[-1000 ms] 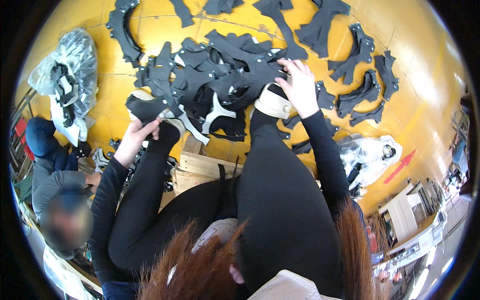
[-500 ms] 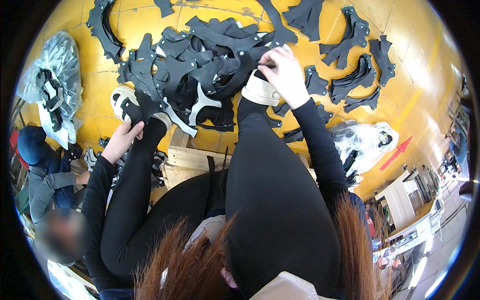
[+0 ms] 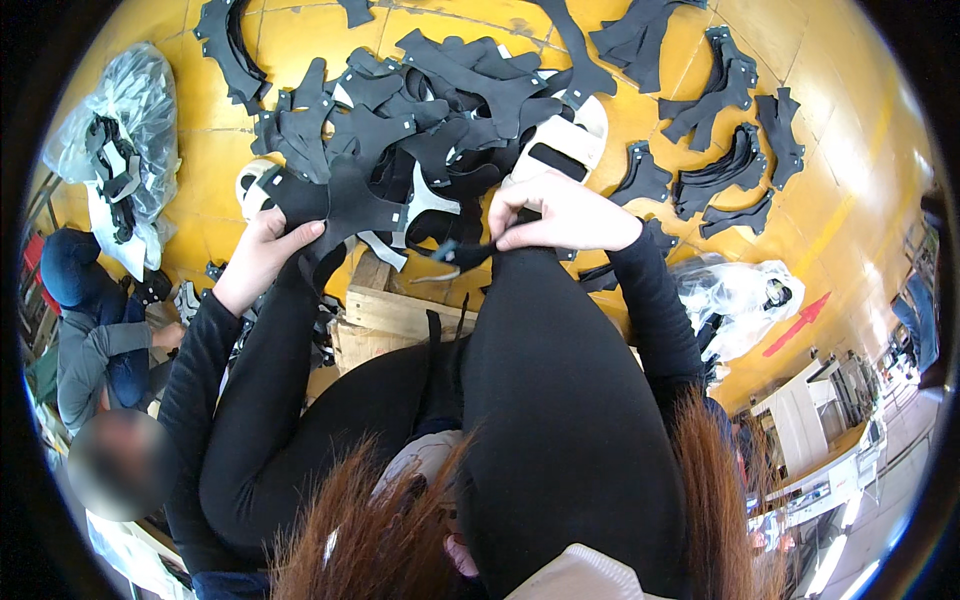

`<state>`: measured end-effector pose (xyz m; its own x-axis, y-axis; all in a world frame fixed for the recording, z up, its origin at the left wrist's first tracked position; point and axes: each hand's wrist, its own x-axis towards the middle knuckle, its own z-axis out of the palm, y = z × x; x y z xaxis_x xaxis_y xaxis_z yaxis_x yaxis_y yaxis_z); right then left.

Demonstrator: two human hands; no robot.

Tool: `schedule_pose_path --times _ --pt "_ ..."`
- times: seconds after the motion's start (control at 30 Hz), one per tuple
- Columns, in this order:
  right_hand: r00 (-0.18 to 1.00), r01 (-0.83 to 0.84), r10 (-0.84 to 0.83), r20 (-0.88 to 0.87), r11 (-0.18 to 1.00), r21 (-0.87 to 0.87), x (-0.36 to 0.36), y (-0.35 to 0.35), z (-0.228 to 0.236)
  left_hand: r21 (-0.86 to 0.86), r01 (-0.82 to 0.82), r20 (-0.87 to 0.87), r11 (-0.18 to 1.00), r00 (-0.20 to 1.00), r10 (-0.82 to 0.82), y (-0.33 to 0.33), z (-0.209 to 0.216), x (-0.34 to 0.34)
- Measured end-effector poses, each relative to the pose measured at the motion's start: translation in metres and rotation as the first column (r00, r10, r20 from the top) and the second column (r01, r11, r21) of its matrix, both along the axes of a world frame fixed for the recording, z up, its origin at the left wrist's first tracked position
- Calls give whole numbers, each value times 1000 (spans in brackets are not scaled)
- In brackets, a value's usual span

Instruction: The person sits on the floor and repeatedly picks up black plastic parts, aligns them, and stacks them into a growing pile. The person handles the parts one at a time, occasionally adjusting their position before placing them on the stack.

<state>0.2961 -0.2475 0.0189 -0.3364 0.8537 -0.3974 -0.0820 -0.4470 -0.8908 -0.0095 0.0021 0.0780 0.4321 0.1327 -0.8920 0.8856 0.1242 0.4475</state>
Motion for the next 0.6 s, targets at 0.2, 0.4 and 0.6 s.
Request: schedule_pose_path --times 0.2,0.4,0.6 --pt "780 246 -225 584 968 46 -8 -6 -33 -34 -107 55 994 993 109 -4 0 4" --pt "778 258 -276 564 959 114 4 -16 -36 -27 -72 2 997 997 72 -6 2 8" --pt "571 465 -411 711 875 132 44 -30 -34 39 35 -10 999 999 -35 -6 7 9"
